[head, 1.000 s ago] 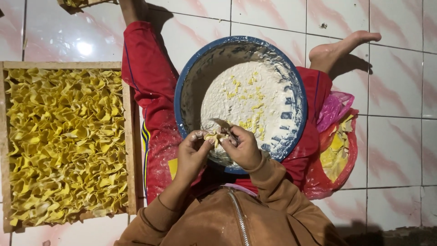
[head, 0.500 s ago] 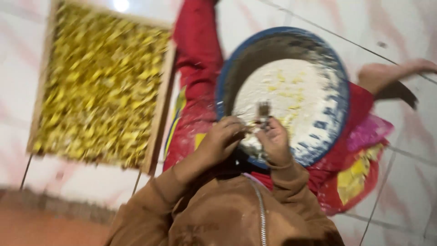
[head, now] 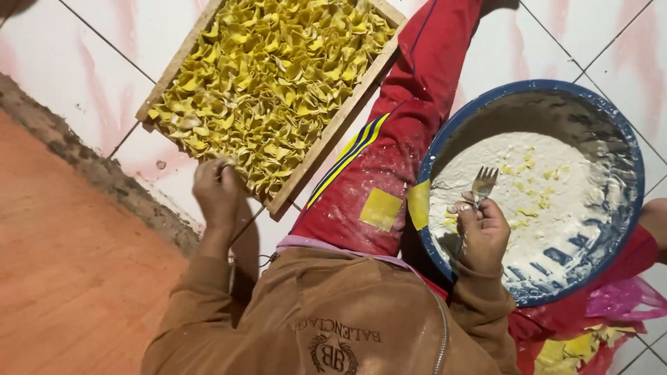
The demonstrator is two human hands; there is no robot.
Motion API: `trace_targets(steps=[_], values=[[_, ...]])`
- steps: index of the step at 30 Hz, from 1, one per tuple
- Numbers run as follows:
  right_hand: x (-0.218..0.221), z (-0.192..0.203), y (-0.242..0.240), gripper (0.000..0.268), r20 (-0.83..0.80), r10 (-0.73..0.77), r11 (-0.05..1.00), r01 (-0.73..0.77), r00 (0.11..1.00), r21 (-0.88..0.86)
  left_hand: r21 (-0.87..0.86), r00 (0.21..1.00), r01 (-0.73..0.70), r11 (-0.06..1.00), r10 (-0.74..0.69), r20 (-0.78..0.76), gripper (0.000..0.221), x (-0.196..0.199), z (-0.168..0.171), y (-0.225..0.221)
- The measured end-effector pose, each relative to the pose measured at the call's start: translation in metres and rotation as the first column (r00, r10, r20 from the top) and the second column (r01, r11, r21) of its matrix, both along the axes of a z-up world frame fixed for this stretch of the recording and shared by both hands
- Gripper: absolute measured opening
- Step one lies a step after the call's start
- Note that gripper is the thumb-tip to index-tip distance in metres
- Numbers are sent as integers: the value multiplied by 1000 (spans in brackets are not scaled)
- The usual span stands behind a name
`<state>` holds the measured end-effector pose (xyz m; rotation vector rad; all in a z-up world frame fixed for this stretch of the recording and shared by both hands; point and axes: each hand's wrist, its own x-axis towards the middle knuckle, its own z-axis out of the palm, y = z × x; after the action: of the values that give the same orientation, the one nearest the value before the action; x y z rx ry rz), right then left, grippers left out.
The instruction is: The person sits on the floor and repeatedly scoops white powder from a blue bowl using a fork, then applies it to small yellow dough pieces held in the other hand. The coated pieces are placed into a wooden tray to the left. The person continues this process until the tray is full, then moves the tray aside.
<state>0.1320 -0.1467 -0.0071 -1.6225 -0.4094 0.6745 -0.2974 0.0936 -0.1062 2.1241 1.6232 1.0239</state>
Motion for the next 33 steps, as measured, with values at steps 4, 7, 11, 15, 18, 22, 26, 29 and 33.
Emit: trace_targets(steps=[4, 7, 11, 15, 18, 22, 26, 29, 33], values=[[4, -9, -7, 19, 1, 12, 1000, -12, 1000, -14, -66, 980, -123, 990, 111, -164, 13, -27, -33, 1], [4, -8, -6, 19, 4, 20, 1000, -20, 1000, -15, -154, 933, -225, 962, 167, -319, 12, -30, -57, 3], [-4, 3, 0, 20, 10, 18, 998, -17, 1000, -59, -178, 931, -156, 972, 85, -354, 12, -29, -70, 1], [4, 9, -12, 23, 172, 103, 982, -72, 980, -176, -88, 807, -7, 996, -46, -589, 15, -1, -39, -3], [21, 8, -30, 28, 411, 258, 939, -126, 874, -321, -6, 824, 231, 973, -199, -531, 51, 76, 38, 6], [34, -10, -54, 27, 458, 384, 855, -122, 802, -503, 224, 748, 631, 743, -505, -430, 17, 196, 102, -26], [40, -37, -64, 27, 479, 521, 690, -19, 706, -723, 124, 501, 862, 491, -863, -67, 22, 269, 110, -82], [45, -49, -51, 26, 539, 556, 640, 89, 633, -763, 139, 493, 870, 474, -850, -184, 22, 297, 92, -101], [38, -63, -25, 27, 510, 587, 631, 40, 629, -775, 31, 422, 899, 436, -846, -327, 7, 303, 77, -117]])
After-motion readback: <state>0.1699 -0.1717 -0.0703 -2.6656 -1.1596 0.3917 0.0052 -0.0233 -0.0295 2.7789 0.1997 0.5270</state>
